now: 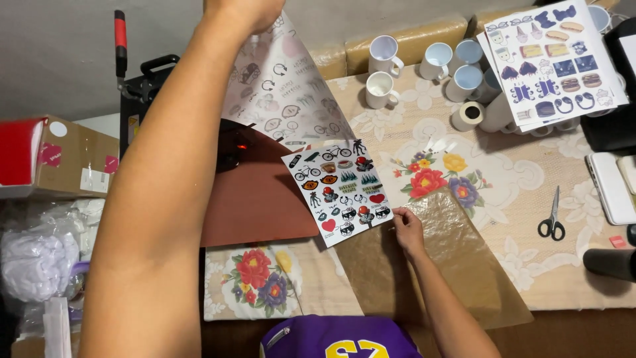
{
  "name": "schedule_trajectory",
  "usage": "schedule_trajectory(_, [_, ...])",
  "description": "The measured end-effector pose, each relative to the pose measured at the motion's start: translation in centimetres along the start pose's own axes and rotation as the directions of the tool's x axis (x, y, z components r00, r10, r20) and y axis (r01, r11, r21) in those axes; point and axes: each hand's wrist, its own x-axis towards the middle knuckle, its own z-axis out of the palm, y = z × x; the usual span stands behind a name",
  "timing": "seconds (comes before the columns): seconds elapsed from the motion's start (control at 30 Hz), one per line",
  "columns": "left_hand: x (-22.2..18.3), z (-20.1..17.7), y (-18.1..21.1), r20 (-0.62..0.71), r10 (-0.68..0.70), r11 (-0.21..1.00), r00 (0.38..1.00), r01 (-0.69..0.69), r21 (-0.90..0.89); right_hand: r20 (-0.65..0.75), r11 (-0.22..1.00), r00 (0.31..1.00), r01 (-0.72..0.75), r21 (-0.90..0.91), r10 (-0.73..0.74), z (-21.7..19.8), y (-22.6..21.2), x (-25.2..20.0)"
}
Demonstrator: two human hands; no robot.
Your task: The person is seen operating a heat press, peeling stickers from a sheet, inspecting printed designs, and organizing materials on a production table.
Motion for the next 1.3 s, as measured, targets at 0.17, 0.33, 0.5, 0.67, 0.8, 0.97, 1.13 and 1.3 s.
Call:
schedule_trajectory(0.17, [0.7, -0.6, 0.1, 0.109, 0.089, 0.995, 0.990, -0.094, 0.041, -0.013, 0.999, 0.999, 0.046, 0.019, -0.046, 0.1, 0.6, 0.5])
schedule_trajectory(0.33, [1.4, -1.6, 1.2, 0.258, 0.201, 0.971, 0.945, -0.227, 0.073, 0.035, 0.996, 0.997, 0.068, -0.061, -0.066, 0.0, 2.4, 1.6])
schedule_trajectory(0.5, [-5.0, -7.7, 5.8, 0.095, 0.148, 0.987, 0.984, -0.141, -0.078, 0.115, 0.985, 0.993, 0.010, -0.170, 0.009, -0.7, -4.3, 0.1])
schedule_trajectory(0.67, [-11.3, -13.6, 9.4, 0.099, 0.253, 0.961, 0.962, -0.238, -0.140, 0.147, 0.924, 0.985, 0.134, -0.358, -0.086, 0.2, -14.8, -0.1])
schedule_trajectory(0.8, [-13.7, -15.5, 10.0, -0.077, 0.485, 0.830, 0.871, -0.486, -0.274, 0.241, 0.811, 0.864, 0.500, -0.304, -0.442, 2.7, -22.7, 0.6])
schedule_trajectory(0.97, [-15.3, -16.7, 9.5, -0.133, 0.516, 0.801, 0.846, -0.532, -0.275, 0.378, 0.705, 0.738, 0.663, -0.252, -0.559, 5.0, -28.8, 1.2])
schedule_trajectory(1.13, [-16.6, -17.3, 9.0, -0.155, 0.431, 0.811, 0.889, -0.457, -0.365, 0.274, 0.836, 0.885, 0.452, -0.311, -0.376, 4.0, -27.2, 0.6])
schedule_trajectory(1.3, [-16.2, -14.8, 10.4, -0.135, 0.434, 0.770, 0.891, -0.445, -0.457, 0.224, 0.908, 0.924, 0.357, -0.218, -0.309, 2.5, -22.1, -0.6])
